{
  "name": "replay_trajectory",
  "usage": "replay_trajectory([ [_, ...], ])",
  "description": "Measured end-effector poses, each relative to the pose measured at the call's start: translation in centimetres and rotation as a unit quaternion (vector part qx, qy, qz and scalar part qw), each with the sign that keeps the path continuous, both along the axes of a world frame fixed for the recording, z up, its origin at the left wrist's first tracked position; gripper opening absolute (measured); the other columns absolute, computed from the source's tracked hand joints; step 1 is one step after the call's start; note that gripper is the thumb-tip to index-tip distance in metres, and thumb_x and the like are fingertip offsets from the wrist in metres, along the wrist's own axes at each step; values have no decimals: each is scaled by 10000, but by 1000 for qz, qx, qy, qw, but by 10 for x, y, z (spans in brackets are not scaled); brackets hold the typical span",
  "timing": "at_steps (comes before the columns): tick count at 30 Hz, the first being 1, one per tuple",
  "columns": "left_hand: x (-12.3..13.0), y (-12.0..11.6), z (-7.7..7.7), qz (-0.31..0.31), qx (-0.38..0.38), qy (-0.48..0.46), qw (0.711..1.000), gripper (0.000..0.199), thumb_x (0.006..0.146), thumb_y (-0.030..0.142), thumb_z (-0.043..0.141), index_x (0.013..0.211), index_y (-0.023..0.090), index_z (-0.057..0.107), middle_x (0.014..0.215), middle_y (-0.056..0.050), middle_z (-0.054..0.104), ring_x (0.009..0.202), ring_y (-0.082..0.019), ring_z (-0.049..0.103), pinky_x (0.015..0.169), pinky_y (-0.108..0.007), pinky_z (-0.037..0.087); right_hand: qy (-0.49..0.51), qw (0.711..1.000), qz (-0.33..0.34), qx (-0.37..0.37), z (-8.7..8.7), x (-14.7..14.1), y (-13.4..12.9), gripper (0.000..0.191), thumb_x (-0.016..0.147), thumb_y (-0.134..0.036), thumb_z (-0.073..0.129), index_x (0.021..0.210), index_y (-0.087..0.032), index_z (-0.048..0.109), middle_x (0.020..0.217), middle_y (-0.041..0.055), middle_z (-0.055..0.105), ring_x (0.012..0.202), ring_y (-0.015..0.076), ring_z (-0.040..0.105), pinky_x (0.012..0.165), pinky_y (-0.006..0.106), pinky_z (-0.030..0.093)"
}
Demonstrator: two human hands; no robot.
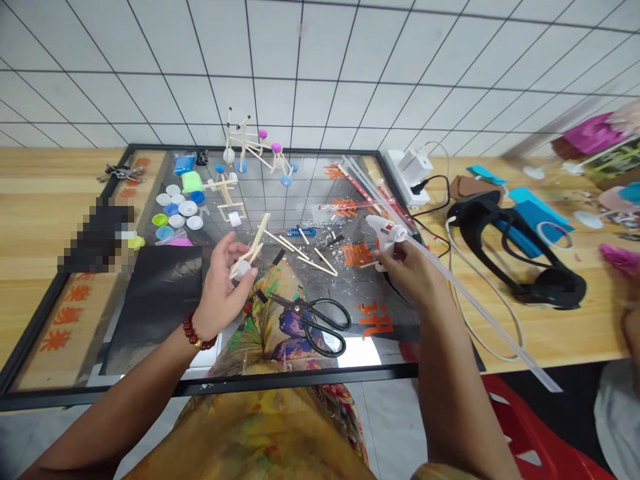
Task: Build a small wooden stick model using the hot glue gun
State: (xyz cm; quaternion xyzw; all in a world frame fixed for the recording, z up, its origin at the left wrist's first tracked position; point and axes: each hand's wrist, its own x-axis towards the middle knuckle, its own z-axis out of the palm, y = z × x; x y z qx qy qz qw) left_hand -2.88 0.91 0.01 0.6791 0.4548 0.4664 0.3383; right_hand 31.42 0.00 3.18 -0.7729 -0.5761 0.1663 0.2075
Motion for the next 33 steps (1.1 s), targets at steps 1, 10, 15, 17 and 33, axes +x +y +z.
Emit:
replay_trajectory([
  [1, 0, 0, 1, -8, -24, -13, 1000, 625, 861, 224, 601, 1415, 222, 311, 1206, -106, 565, 1099, -204, 591, 1001, -419, 457, -37, 999, -13, 23, 1, -2, -7, 309, 778, -482, 668, 871, -188, 665, 807, 107, 701, 701, 216, 641, 581, 308, 417],
  [10, 5, 1, 12, -108, -268, -192, 938, 331, 852, 403, 644, 1100, 203, 555, 906, -17, 635, 790, -134, 635, 645, -237, 491, 49, 987, 38, 145, 7, -68, -53, 246, 800, -440, 698, 938, -237, 687, 904, 87, 711, 767, 228, 656, 714, 365, 494],
  [15, 8, -5, 17, -189, -339, -225, 894, 348, 878, 504, 587, 885, 156, 591, 786, -28, 609, 639, -113, 619, 470, -186, 431, 379, 914, 136, 58, -1, -113, -10, 372, 796, -522, 683, 1013, -221, 694, 819, 16, 659, 754, 159, 602, 728, 309, 497],
  [17, 8, -6, 17, -197, -344, -218, 892, 382, 894, 522, 555, 849, 144, 590, 771, -29, 601, 615, -103, 614, 451, -176, 431, 447, 877, 168, 49, -9, -124, 3, 353, 800, -533, 679, 948, -213, 707, 783, 8, 620, 725, 137, 560, 696, 278, 472],
  [33, 10, -4, 10, -180, -398, -225, 871, 304, 882, 444, 575, 865, 142, 600, 818, -41, 624, 618, -97, 581, 522, -216, 530, 524, 838, 119, 99, -35, -140, 6, 158, 851, -360, 688, 798, -213, 711, 661, -25, 568, 622, 90, 472, 603, 234, 375],
])
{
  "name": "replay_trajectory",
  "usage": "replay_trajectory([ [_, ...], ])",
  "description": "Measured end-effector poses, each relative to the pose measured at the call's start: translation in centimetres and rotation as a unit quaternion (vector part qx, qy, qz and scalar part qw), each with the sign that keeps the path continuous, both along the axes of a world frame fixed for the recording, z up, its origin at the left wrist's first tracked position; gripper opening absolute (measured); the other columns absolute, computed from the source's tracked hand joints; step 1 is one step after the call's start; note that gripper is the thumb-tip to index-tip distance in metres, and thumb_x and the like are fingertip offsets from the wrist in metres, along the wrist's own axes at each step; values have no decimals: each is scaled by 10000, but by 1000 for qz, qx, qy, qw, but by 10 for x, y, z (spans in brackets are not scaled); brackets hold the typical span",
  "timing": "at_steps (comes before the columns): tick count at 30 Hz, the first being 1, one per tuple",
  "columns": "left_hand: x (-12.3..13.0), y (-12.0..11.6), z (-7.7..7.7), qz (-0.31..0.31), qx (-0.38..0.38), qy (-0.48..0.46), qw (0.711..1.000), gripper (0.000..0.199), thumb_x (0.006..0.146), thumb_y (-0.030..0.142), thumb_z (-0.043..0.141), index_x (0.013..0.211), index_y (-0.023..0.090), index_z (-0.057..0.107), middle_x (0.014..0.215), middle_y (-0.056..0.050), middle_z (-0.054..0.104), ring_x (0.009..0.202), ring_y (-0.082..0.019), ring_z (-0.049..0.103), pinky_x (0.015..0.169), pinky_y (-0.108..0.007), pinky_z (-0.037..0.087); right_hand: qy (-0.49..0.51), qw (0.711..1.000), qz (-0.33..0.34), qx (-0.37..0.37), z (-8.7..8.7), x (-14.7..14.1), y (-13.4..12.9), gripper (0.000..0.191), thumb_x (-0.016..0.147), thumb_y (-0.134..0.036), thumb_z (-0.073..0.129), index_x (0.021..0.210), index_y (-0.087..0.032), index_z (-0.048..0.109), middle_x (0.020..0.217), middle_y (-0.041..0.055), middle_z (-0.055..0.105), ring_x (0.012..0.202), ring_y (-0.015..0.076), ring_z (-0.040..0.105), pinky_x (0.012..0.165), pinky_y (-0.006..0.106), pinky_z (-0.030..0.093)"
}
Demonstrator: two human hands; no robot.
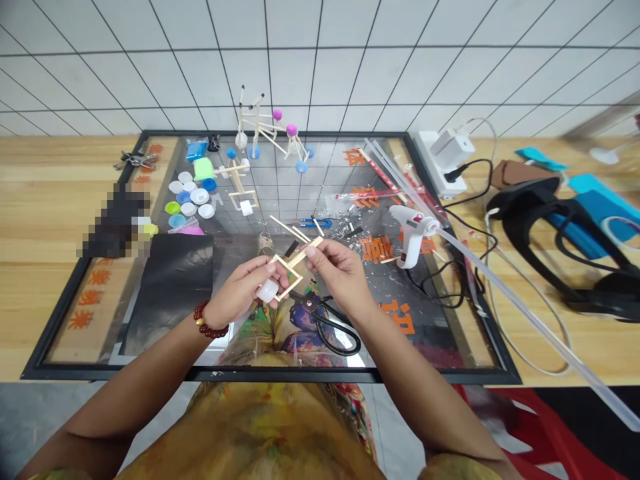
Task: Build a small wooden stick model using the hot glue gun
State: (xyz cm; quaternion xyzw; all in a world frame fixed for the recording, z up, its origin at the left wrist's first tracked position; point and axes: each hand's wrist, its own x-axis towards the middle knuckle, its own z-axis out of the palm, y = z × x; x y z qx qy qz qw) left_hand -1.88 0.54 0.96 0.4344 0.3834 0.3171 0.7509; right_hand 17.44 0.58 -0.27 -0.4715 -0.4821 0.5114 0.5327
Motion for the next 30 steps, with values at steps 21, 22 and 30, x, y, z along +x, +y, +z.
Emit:
replay_trajectory([
  [21, 3, -2, 0, -6, -37, -24, 999, 438, 892, 562, 528, 917, 133, 611, 782, -65, 665, 593, -140, 638, 473, -232, 514, -35, 999, -5, 14, -8, 4, -1, 190, 844, -353, 696, 727, -205, 676, 665, -25, 575, 619, 93, 468, 590, 239, 368],
  [22, 2, -1, 0, -7, -61, -41, 997, 460, 894, 576, 513, 973, 133, 610, 822, -81, 683, 631, -163, 664, 501, -253, 533, -22, 1000, -3, 13, -7, 5, -1, 176, 845, -350, 694, 740, -210, 684, 669, -26, 579, 619, 93, 473, 592, 237, 373],
  [30, -6, 5, -2, -147, -243, -143, 948, 308, 861, 317, 617, 1086, 107, 613, 947, -146, 712, 779, -216, 707, 628, -283, 555, 50, 998, 25, 29, 5, 7, -5, 129, 808, -372, 729, 841, -249, 742, 661, -18, 591, 610, 104, 494, 594, 249, 403],
])
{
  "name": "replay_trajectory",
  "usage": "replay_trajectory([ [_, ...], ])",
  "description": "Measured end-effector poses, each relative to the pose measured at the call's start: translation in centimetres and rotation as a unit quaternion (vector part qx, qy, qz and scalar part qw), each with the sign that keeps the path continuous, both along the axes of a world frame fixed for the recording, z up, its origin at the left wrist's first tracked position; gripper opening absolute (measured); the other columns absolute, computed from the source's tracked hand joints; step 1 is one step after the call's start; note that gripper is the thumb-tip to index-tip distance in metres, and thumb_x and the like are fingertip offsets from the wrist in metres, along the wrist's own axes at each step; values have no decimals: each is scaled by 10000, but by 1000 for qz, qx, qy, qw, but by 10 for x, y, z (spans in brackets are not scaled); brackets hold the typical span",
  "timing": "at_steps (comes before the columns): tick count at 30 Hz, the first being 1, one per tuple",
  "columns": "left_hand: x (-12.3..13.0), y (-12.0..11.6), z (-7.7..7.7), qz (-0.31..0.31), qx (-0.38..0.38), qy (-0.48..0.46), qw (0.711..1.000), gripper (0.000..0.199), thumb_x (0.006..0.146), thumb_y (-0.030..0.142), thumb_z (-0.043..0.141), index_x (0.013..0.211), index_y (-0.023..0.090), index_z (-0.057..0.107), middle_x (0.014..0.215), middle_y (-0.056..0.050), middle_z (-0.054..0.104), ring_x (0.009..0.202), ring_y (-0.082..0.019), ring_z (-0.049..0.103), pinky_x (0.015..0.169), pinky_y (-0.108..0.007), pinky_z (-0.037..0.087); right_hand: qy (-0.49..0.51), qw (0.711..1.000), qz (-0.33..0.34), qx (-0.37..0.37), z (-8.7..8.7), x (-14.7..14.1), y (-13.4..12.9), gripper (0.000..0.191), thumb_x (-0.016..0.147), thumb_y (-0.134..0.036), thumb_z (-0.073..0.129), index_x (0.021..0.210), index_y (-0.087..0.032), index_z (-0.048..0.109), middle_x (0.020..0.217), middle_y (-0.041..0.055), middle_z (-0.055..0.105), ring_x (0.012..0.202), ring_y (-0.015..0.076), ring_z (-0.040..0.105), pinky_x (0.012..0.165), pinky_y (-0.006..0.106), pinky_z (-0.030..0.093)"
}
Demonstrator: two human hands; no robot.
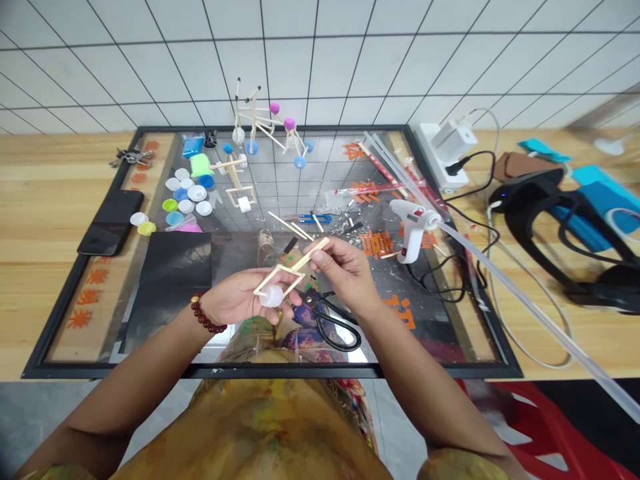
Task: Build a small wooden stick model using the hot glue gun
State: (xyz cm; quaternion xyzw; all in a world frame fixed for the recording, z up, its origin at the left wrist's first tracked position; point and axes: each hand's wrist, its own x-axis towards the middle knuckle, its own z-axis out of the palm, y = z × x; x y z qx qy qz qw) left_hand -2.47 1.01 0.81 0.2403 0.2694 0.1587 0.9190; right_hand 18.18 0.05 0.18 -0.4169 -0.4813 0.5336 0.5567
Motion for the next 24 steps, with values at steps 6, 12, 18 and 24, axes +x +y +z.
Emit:
replay_trajectory([
  [6, 10, -7, -5, 234, 180, 117, 948, 335, 738, 217, 778, 1043, 162, 651, 878, -7, 635, 751, -85, 610, 709, -212, 493, 27, 999, -24, -33, 8, -2, -1, 229, 724, -457, 779, 824, -253, 750, 675, -2, 599, 610, 125, 501, 582, 277, 420],
  [12, 13, -9, -4, 252, 191, 98, 944, 319, 775, 344, 753, 1013, 152, 664, 934, -38, 655, 843, -124, 621, 818, -287, 514, 19, 998, -27, -49, 7, -1, 1, 206, 757, -442, 753, 822, -246, 757, 673, 5, 601, 625, 124, 508, 601, 272, 435],
  [18, 14, -11, 3, 229, 147, 71, 960, 316, 798, 388, 730, 979, 135, 679, 905, -60, 658, 800, -142, 630, 733, -302, 548, 34, 998, -5, -51, 2, 2, 2, 171, 781, -407, 743, 833, -246, 760, 700, 2, 603, 657, 112, 518, 630, 254, 433],
  [24, 15, -12, 3, 213, 120, 67, 967, 305, 814, 381, 712, 977, 124, 680, 900, -68, 645, 805, -141, 608, 716, -304, 571, 14, 997, -4, -73, -1, 5, 5, 241, 745, -464, 753, 808, -232, 746, 692, 7, 591, 641, 128, 516, 614, 272, 442],
])
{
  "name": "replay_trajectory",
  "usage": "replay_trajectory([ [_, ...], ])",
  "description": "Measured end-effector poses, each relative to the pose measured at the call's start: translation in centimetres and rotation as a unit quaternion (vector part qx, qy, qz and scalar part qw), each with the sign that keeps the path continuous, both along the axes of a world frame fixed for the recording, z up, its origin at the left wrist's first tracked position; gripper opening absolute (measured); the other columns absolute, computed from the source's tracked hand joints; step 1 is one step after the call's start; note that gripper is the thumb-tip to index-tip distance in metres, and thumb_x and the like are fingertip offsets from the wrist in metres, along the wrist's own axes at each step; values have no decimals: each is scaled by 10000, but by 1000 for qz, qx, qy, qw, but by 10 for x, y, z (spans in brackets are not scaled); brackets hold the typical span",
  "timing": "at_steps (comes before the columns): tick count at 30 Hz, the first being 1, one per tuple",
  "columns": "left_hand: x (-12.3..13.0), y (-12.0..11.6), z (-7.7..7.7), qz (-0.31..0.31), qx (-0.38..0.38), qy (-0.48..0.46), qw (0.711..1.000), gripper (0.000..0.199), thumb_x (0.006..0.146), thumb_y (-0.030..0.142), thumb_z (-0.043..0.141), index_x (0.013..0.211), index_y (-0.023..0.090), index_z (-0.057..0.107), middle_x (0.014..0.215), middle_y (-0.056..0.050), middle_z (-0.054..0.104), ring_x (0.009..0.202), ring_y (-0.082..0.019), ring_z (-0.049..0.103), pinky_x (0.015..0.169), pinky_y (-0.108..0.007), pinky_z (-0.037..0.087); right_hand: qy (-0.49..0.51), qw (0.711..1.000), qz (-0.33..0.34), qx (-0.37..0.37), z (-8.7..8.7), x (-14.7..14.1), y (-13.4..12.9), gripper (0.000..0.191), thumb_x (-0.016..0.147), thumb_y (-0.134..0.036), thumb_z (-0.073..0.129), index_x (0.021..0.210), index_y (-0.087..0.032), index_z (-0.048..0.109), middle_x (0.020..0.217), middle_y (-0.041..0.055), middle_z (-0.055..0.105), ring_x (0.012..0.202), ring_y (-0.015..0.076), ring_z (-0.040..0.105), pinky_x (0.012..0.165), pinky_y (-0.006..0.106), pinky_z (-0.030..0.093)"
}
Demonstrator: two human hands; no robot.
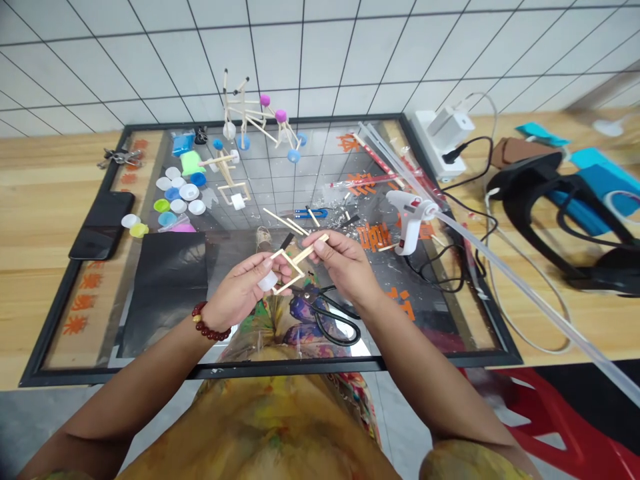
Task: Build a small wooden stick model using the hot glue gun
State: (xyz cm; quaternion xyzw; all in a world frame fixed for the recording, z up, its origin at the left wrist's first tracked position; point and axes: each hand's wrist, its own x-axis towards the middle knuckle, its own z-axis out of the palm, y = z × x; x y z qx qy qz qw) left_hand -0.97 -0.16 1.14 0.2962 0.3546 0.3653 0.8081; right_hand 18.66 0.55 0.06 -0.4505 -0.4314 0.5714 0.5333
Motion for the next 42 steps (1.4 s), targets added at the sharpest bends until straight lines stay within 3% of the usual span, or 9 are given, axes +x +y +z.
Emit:
replay_trajectory([
  [9, -2, 0, -6, -42, -10, 7, 999, 310, 831, 411, 685, 977, 138, 707, 945, -92, 683, 832, -163, 630, 760, -314, 548, 18, 1000, 14, -10, 0, 4, 1, 261, 705, -482, 778, 781, -234, 747, 656, -3, 563, 621, 125, 491, 605, 273, 449],
  [15, -9, 2, -1, -140, 35, 72, 987, 347, 843, 408, 678, 1039, 128, 739, 1045, -129, 724, 897, -175, 650, 808, -275, 484, 55, 998, 9, -30, 4, 5, 2, 294, 713, -499, 770, 831, -230, 762, 638, -6, 585, 586, 109, 494, 581, 261, 443],
  [26, -7, -3, -8, -185, 75, 64, 978, 433, 907, 487, 565, 1136, 145, 699, 1101, -151, 718, 961, -209, 668, 889, -327, 482, 53, 998, 29, -35, 11, 2, -1, 290, 666, -482, 815, 757, -211, 770, 601, -10, 612, 542, 85, 492, 515, 231, 425],
  [38, -5, -5, -5, -199, 17, 34, 979, 423, 883, 479, 602, 1140, 151, 676, 1075, -157, 708, 925, -232, 678, 774, -360, 559, 83, 994, 49, -51, 10, 1, -2, 280, 657, -469, 828, 761, -214, 777, 586, -15, 613, 515, 66, 485, 488, 204, 416],
  [42, -5, -5, -8, -205, 25, 25, 978, 427, 889, 488, 589, 1148, 160, 679, 1054, -146, 698, 898, -219, 667, 705, -318, 552, 92, 992, 56, -64, 8, 2, 0, 275, 668, -462, 823, 759, -207, 776, 579, -18, 595, 517, 62, 487, 491, 196, 417],
])
